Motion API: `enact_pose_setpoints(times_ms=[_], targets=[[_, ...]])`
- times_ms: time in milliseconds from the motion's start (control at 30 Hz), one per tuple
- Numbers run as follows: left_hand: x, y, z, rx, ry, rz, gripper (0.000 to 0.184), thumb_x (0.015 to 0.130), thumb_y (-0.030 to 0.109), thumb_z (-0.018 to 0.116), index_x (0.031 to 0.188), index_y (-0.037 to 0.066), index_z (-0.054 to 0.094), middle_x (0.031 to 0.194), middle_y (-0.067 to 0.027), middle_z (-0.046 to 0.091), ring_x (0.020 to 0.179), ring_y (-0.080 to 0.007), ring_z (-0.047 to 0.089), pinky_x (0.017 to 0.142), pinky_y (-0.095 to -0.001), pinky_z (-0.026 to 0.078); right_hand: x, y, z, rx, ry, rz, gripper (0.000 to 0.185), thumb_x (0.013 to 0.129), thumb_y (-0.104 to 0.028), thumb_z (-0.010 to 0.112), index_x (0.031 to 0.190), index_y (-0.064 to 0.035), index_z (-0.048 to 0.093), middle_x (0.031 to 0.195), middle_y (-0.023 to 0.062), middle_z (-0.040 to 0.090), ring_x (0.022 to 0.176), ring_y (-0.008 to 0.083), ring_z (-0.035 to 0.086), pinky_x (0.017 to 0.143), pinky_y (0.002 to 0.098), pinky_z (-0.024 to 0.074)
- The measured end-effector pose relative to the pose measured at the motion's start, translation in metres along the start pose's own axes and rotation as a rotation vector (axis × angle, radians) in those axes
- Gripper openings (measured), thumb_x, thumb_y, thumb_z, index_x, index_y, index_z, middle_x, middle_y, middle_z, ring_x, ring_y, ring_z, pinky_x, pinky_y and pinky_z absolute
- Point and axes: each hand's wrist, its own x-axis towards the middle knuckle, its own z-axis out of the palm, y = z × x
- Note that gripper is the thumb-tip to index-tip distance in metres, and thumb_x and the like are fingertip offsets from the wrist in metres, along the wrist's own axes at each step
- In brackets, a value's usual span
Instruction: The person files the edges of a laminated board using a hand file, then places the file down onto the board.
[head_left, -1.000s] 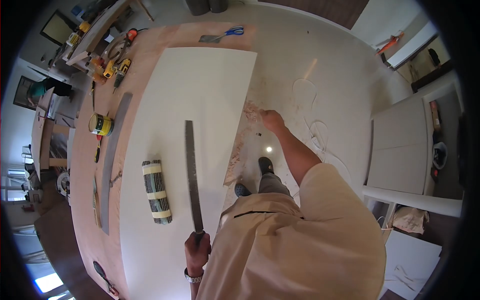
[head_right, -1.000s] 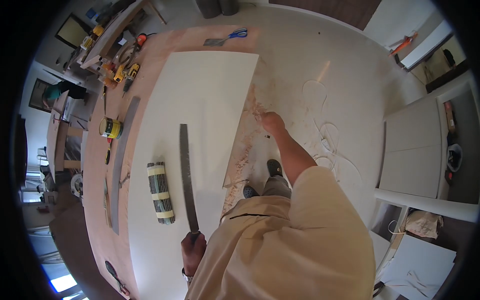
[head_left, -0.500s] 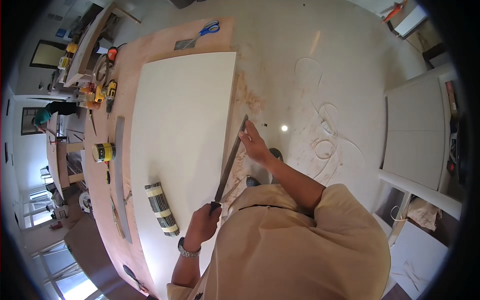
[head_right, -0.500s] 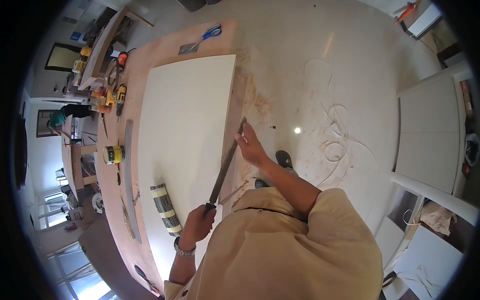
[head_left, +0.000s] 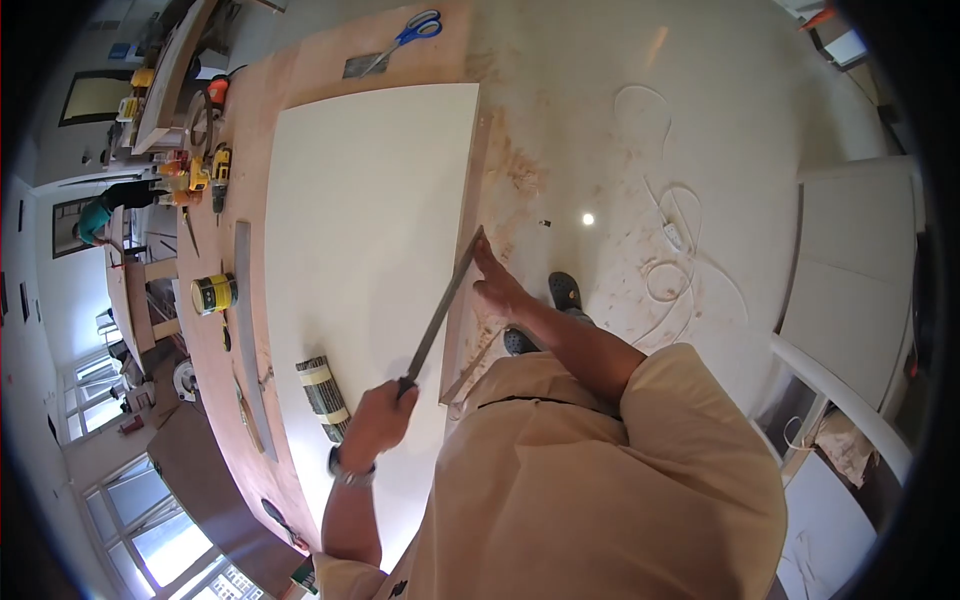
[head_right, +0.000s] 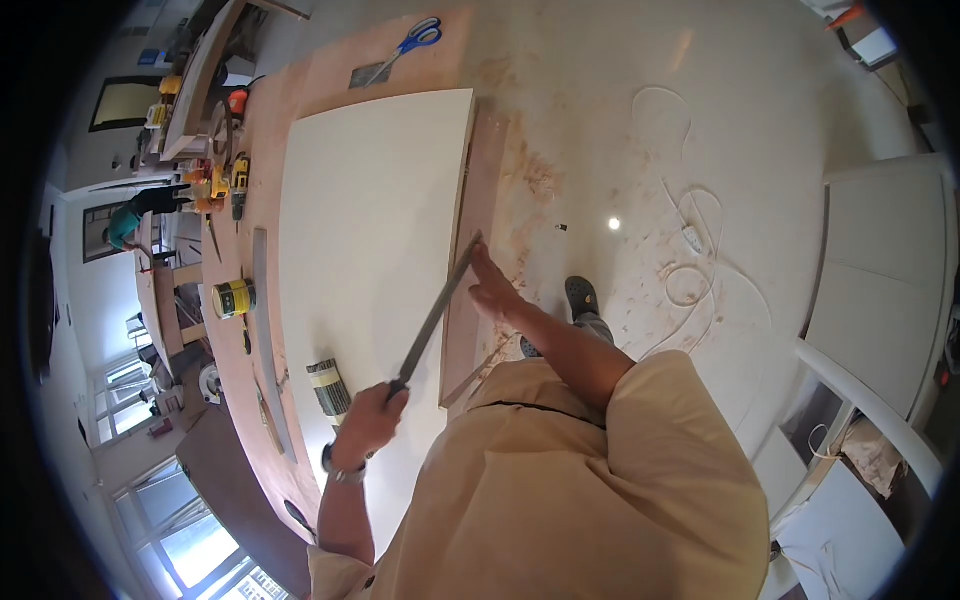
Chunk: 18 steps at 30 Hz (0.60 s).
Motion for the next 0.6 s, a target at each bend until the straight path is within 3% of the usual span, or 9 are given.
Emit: enact_pose_setpoints(times_ms=[100, 200, 300, 400, 500, 600], targets=[[0.021, 0.004, 0.032, 0.044, 0.020, 0.068, 0.041, 0.096, 0.034, 0.052, 0.086, -0.005, 0.060, 0.076, -0.0307, 0.061, 0.077, -0.0498, 0.060, 0.068, -0.0528, 0.048, 0.014, 0.024, -0.017, 0.076, -0.172, 0.259, 0.082, 0.082, -0.003, 0.046, 0.151, 0.0069, 0.005, 0.160, 0.0253, 0.001, 0.150, 0.0322, 0.007, 0.121, 0.0323, 0.0169], [0.002, -0.005, 0.029, -0.021, 0.048, 0.071, 0.039, 0.096, 0.031, 0.055, 0.084, -0.005, 0.059, 0.074, -0.0297, 0.061, 0.075, -0.0492, 0.060, 0.065, -0.0513, 0.048, -0.003, -0.002, -0.027, 0.135, -0.132, 0.142, 0.086, 0.081, -0.001, 0.045, 0.153, 0.0008, -0.001, 0.162, 0.0192, -0.005, 0.150, 0.0302, -0.001, 0.121, 0.0328, 0.0138], [-0.044, 0.015, -0.005, -0.096, 0.021, -0.068, 0.035, 0.095, 0.028, 0.057, 0.083, -0.005, 0.059, 0.072, -0.0283, 0.061, 0.072, -0.0483, 0.060, 0.063, -0.0496, 0.048, -0.018, -0.042, -0.024, 0.040, 0.007, -0.089, 0.084, 0.080, 0.000, 0.046, 0.152, 0.0055, 0.002, 0.160, 0.0247, -0.002, 0.149, 0.0334, 0.006, 0.121, 0.0350, 0.0159], [-0.047, 0.012, -0.015, -0.060, 0.055, -0.055, 0.033, 0.095, 0.027, 0.058, 0.084, -0.004, 0.059, 0.071, -0.0279, 0.061, 0.071, -0.0479, 0.060, 0.062, -0.0490, 0.048, -0.013, -0.063, -0.013, 0.037, -0.022, -0.015, 0.089, 0.078, 0.003, 0.044, 0.154, -0.0013, -0.003, 0.162, 0.0189, -0.007, 0.150, 0.0291, 0.000, 0.121, 0.0349, 0.0134], [-0.024, -0.007, 0.004, -0.094, 0.077, 0.045, 0.034, 0.095, 0.028, 0.057, 0.084, -0.004, 0.059, 0.074, -0.0293, 0.061, 0.073, -0.0489, 0.060, 0.063, -0.0500, 0.048, -0.003, -0.034, 0.004, 0.074, 0.079, -0.048, 0.092, 0.077, 0.008, 0.043, 0.154, -0.0037, -0.004, 0.162, 0.0181, -0.007, 0.150, 0.0277, -0.001, 0.121, 0.0335, 0.0124], [0.008, 0.001, 0.030, -0.066, 0.117, 0.110, 0.035, 0.095, 0.028, 0.056, 0.083, -0.005, 0.059, 0.077, -0.0307, 0.061, 0.077, -0.0499, 0.060, 0.065, -0.0509, 0.049, 0.019, -0.009, -0.006, 0.234, 0.012, 0.110, 0.093, 0.077, 0.010, 0.043, 0.154, -0.0054, -0.006, 0.162, 0.0178, -0.006, 0.150, 0.0265, -0.003, 0.121, 0.0315, 0.0080]])
